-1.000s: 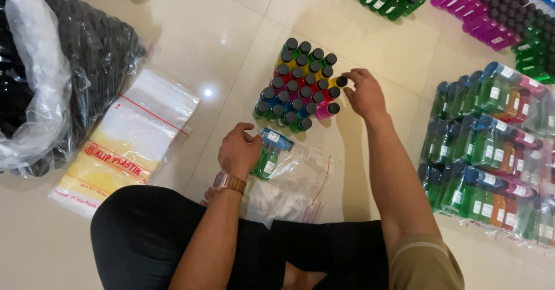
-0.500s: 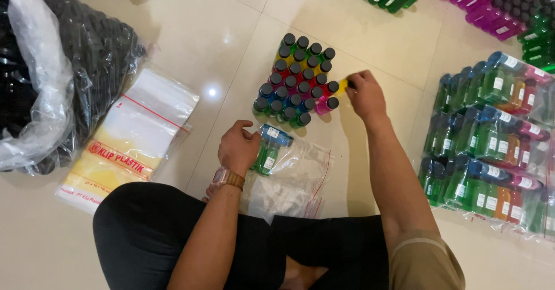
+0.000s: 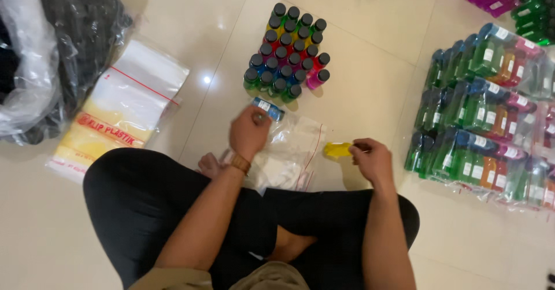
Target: The person places small plastic bottles of colored liquid into a clear plastic bag and then seals the bag's adhesive strip.
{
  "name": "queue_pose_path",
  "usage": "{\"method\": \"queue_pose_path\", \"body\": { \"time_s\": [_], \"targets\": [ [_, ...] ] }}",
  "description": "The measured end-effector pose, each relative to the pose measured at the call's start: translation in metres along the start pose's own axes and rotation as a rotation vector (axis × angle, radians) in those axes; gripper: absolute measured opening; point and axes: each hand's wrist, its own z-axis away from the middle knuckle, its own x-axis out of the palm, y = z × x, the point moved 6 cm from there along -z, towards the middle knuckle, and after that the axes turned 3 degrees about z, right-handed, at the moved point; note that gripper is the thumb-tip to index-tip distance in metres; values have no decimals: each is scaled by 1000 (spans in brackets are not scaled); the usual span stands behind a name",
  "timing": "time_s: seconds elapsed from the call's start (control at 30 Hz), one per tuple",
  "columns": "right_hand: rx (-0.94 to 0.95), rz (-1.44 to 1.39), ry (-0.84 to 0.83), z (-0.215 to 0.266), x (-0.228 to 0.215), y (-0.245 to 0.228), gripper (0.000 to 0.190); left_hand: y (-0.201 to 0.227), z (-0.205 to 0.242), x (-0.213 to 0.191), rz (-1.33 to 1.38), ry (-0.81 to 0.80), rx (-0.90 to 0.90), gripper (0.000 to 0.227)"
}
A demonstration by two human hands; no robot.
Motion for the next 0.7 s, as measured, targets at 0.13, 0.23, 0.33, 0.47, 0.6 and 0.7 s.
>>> {"method": "queue_pose_path", "body": {
  "time_s": [0.13,0.23,0.33,0.47,0.6,0.7],
  "targets": [
    [77,-317,-36,8,51,18,31,-56,49,79,568,-87,-260,22],
    [94,-504,-93,11,80,0,34,-87,86,131,926,-189,-477,43],
    [126,-600,-135,11,105,-2,37,-106,91,168,1052,-272,-583,57],
    [-18,-668,-187,-19,148,16,31,-101,83,162,1234,-266,-585,55],
    [-138,-514,-226,-4,134,-24,30,-90,81,157,1225,-259,-572,51],
    [-191,-552,-351,-20,146,-23,33,-101,70,170,1242,-267,-554,59]
  ]
}}
